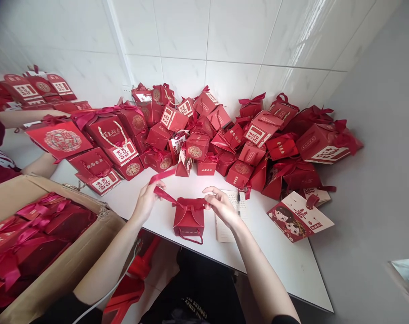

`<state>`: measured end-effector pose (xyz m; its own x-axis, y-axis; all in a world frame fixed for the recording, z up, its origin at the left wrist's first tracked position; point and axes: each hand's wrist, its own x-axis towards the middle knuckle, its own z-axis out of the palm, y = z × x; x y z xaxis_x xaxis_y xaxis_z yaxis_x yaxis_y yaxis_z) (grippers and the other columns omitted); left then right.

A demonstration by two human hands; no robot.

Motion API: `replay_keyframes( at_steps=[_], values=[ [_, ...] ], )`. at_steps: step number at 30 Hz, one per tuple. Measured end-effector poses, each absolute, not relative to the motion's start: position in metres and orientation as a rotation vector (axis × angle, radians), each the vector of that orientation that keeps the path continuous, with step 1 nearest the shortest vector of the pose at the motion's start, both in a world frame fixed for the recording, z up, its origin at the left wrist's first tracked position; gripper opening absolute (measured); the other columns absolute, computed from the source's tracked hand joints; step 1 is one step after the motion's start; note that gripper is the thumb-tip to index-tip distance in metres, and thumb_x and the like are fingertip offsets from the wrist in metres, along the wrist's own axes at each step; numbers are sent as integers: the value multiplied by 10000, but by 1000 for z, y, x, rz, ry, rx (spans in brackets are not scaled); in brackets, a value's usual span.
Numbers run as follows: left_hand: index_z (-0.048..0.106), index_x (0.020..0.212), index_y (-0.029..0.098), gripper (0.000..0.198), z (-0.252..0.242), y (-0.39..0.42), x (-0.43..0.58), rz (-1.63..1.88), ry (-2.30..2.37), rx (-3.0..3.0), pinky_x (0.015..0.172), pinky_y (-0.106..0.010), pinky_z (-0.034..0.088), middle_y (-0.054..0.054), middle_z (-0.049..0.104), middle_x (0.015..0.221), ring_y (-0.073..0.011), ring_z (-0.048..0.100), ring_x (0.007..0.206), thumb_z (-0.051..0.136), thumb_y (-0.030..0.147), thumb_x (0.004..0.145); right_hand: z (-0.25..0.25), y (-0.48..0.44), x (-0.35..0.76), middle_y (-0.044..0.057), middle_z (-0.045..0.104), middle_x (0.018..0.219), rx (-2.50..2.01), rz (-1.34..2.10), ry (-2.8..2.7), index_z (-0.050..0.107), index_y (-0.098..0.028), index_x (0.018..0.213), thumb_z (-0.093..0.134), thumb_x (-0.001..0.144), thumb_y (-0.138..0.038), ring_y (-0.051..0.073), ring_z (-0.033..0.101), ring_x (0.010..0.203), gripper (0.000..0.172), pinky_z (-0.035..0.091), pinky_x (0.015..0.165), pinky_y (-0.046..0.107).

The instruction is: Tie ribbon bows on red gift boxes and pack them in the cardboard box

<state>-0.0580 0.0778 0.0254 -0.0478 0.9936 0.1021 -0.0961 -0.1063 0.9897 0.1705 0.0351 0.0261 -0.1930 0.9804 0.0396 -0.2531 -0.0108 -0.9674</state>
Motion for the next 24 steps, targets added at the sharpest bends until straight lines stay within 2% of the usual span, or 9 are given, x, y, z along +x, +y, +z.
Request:
replay_keyframes(
  at_steps=[4,7,12,16,20,24],
  values=[
    [595,727,135,340,33,78,-83,1391,1125,1192,422,-206,341,12,525,561,-74,437,419,561,470,771,39,31,178,-53,526,531,-754,1343,-925,641,-217,854,743,642,-350,61,371,443,270,293,435,206],
    [620,714,128,366,37,73,-94,1413,997,1063,404,-187,325,25,511,544,-46,410,396,685,487,689,51,24,187,-55,520,558,-643,1236,-839,666,-253,822,769,611,-319,59,345,452,245,298,416,200],
    [666,699,131,388,38,67,-101,1473,724,787,402,-137,360,30,570,596,3,394,398,866,350,449,55,12,206,-88,498,601,-525,1101,-693,669,-286,828,833,535,-248,41,253,428,338,301,385,180],
    [647,665,147,337,33,69,-103,1528,627,665,420,-113,396,49,547,528,-12,438,430,876,258,443,48,9,222,-106,429,525,-477,1097,-655,639,-267,697,860,521,-296,40,211,409,284,299,373,168],
    [619,591,131,335,36,74,-98,1581,653,676,509,-147,462,1,629,641,-41,523,519,874,290,442,51,15,226,-88,463,579,-482,1048,-730,601,-261,643,831,570,-380,54,329,452,269,346,415,185],
    [656,608,125,334,54,82,-80,1515,681,1007,500,-187,435,-23,630,654,-67,514,525,821,405,531,72,31,208,-69,488,621,-544,959,-837,597,-243,651,836,550,-393,77,448,547,299,404,507,223]
  ],
)
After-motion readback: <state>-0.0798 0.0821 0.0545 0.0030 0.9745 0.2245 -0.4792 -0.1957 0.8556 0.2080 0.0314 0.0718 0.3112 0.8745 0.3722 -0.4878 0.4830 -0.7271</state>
